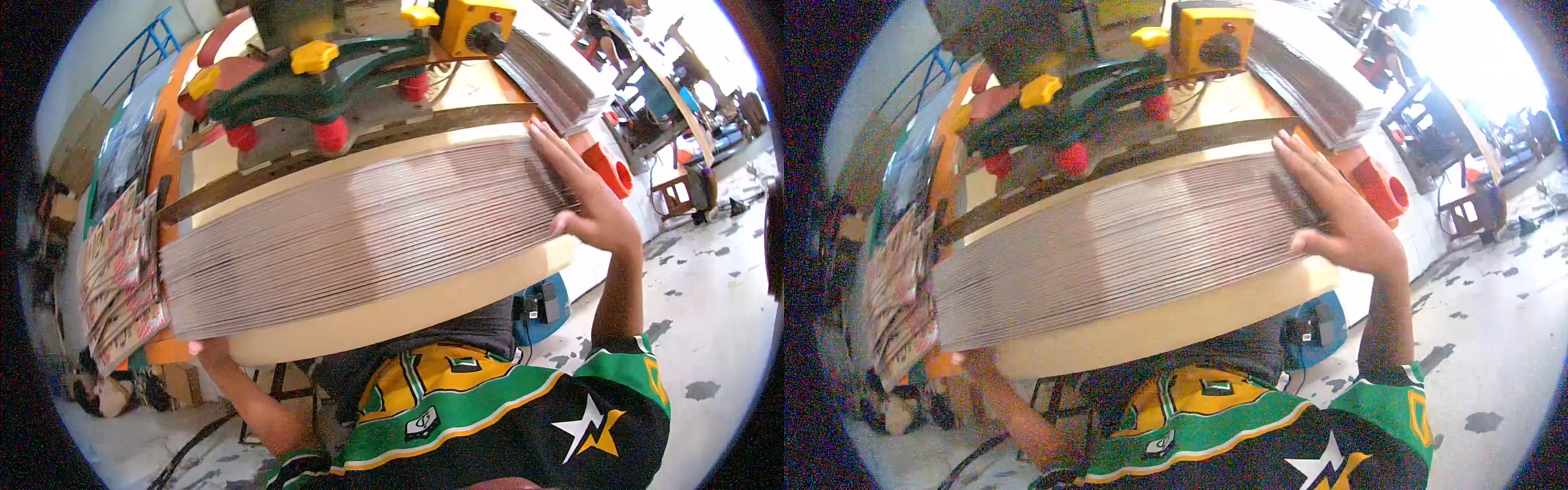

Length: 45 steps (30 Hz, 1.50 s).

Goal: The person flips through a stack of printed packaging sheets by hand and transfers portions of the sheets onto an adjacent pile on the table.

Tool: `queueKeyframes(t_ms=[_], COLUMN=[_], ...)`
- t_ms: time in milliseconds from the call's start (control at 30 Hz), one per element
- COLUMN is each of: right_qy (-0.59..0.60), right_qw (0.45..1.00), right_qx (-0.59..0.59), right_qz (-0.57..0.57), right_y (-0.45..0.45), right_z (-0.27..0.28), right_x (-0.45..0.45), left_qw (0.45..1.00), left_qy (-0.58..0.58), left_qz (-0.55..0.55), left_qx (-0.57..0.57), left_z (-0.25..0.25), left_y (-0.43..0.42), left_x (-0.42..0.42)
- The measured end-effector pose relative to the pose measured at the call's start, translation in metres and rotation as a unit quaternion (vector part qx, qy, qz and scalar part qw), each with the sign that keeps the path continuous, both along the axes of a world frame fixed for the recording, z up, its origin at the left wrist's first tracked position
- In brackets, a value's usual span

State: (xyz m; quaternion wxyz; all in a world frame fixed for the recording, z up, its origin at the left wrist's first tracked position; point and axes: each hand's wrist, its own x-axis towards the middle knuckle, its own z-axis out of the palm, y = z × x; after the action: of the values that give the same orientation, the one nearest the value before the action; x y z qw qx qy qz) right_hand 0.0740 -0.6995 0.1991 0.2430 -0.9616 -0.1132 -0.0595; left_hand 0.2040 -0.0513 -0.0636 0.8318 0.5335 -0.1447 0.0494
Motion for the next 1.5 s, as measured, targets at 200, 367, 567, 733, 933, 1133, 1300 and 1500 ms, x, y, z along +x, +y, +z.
queueKeyframes(t_ms=[200,367,567,733,933,1133,1300,1500], right_qy=[-0.091,-0.089,-0.061,-0.049,-0.047,-0.058,-0.050,0.118], right_qw=[0.889,0.730,0.735,0.758,0.743,0.707,0.713,0.878], right_qx=[0.444,0.674,0.673,0.648,0.665,0.702,0.699,0.462], right_qz=[-0.068,-0.071,-0.056,-0.059,-0.047,-0.055,-0.018,-0.046], right_y=[-0.036,-0.020,0.001,0.001,0.004,0.010,-0.011,-0.071], right_z=[-0.050,-0.095,-0.091,-0.088,-0.088,-0.086,-0.105,-0.137], right_x=[0.001,0.001,0.004,0.001,0.002,-0.001,-0.018,-0.049], left_qw=[1.000,1.000,1.000,0.999,0.999,0.999,0.999,0.998], left_qy=[0.008,0.013,0.018,0.021,0.024,0.026,0.024,0.026], left_qz=[0.011,0.018,0.022,0.030,0.033,0.035,0.040,0.041], left_qx=[-0.011,-0.009,-0.008,-0.008,0.002,0.003,0.008,0.027], left_z=[-0.004,-0.002,0.000,-0.002,0.004,0.002,0.004,0.008], left_y=[0.007,0.014,0.013,0.015,0.020,0.021,0.025,0.043], left_x=[0.002,0.002,0.002,-0.002,-0.004,-0.005,-0.009,-0.008])
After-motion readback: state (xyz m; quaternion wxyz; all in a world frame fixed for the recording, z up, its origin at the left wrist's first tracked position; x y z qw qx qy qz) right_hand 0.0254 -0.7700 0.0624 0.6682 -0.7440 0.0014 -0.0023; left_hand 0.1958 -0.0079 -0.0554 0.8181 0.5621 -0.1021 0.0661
